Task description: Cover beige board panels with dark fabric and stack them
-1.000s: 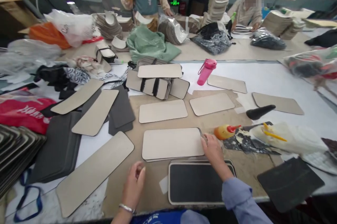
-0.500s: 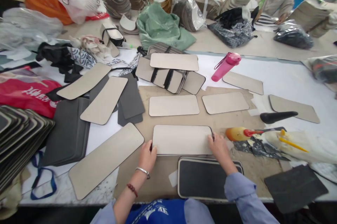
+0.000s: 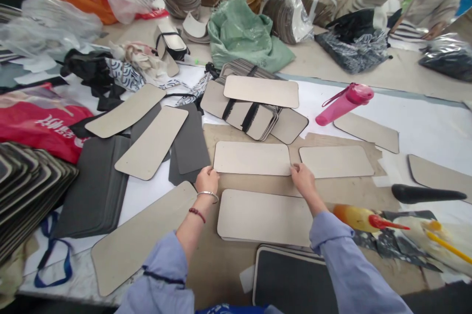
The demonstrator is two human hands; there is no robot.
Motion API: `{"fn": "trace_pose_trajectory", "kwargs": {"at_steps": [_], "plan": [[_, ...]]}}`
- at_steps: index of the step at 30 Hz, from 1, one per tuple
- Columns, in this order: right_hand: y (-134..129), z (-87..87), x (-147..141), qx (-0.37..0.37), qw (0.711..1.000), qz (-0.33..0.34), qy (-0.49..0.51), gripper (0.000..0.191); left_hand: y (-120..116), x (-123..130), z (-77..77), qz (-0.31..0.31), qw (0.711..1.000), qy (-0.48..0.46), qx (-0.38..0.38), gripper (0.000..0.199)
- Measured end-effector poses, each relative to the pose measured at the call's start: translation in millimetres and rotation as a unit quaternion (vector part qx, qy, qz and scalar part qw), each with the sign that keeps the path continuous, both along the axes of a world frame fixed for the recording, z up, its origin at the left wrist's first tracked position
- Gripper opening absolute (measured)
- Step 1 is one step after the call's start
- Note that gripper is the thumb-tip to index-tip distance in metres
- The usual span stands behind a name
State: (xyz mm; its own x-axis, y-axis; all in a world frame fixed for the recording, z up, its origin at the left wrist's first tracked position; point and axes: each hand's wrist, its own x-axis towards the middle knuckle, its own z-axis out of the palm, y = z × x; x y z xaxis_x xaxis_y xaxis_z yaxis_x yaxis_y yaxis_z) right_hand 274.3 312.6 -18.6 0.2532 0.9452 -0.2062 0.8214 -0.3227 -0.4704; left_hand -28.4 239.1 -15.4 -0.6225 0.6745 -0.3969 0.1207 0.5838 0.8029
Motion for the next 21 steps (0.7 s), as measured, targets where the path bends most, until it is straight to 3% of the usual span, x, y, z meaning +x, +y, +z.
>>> {"fn": "trace_pose_trajectory", "kwargs": {"at_steps": [6,12,16,19,21], "plan": [[2.5,-2.6,0.2,-0.019,0.997,-0.039,0.071,0.017,10.4,-0.8,-4.2,0.066,0.995,-0.079,0.005,0.011],[-4.1,12.6,-6.0,-0.022,0.98,-0.069,0.186,0.019,6.3,-1.7,25.5,0.052,0.991,-0.116,0.051,0.013],[-41.8,45.3,8.4,0.009,0.97,-0.068,0.231,0.025,-30.6,2.7,53.2,0.015,0.99,-0.111,0.089,0.025],[-90.1,65.7,28.1,0.033,0.965,-0.07,0.251,0.032,-79.8,9.2,66.4,-0.016,0.992,-0.102,0.076,0.035],[-123.8,68.6,40.8,0.039,0.963,-0.077,0.254,0.034,-112.9,16.0,67.0,-0.037,0.993,-0.107,0.044,0.037]]}}
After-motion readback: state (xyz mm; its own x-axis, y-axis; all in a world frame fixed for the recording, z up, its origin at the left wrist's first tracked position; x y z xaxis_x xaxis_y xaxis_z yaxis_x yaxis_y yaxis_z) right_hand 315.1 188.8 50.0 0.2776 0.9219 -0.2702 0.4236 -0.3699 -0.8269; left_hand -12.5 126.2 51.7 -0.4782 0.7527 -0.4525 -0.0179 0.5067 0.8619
